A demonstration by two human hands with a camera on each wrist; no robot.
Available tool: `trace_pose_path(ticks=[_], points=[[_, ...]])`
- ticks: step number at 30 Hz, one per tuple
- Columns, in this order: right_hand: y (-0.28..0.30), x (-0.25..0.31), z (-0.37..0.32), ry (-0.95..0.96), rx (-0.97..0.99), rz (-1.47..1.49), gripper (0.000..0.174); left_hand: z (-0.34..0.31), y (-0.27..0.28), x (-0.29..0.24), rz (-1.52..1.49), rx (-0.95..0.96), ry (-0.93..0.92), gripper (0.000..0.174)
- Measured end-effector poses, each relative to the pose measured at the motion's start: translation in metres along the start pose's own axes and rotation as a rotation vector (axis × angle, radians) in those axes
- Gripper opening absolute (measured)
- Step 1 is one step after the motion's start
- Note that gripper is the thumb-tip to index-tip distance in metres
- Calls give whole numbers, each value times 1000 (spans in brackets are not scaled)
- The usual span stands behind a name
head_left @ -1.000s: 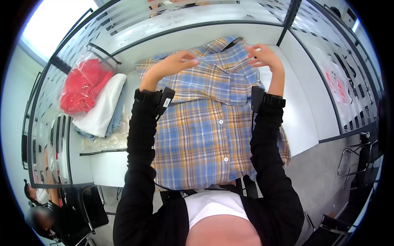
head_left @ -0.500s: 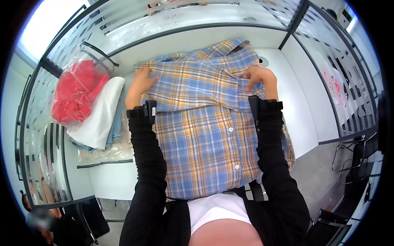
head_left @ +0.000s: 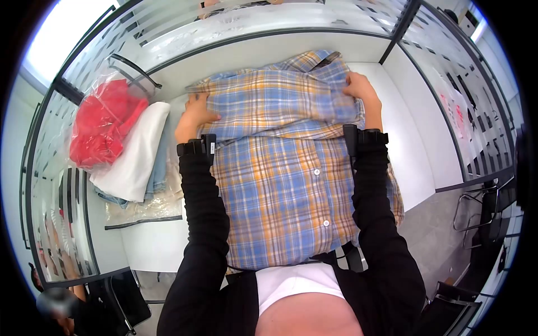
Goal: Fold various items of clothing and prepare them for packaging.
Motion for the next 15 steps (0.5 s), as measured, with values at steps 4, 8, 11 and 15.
trace_pose_path(ticks=[4, 8, 11, 15], points=[[9, -8, 0, -110, -236, 203, 31, -2, 2, -4, 2, 20, -5, 82], [27, 3, -2, 175, -542, 220, 19, -1, 1, -3, -6, 33, -21, 81], [29, 27, 9, 388, -512, 216, 14, 5, -6, -5, -17, 45, -45, 78], [6, 58, 24, 452, -326, 39, 16, 1, -5, -7, -36, 65, -40, 75]])
Point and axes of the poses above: each hand's wrist, its own z-axis towards the middle knuckle, its own y-axis out of the back of the hand, x = y × z, the point moved 4 cm from there along z, towards the middle knuckle, and after that the axes turned 3 degrees about -x, right-handed, at the moved point
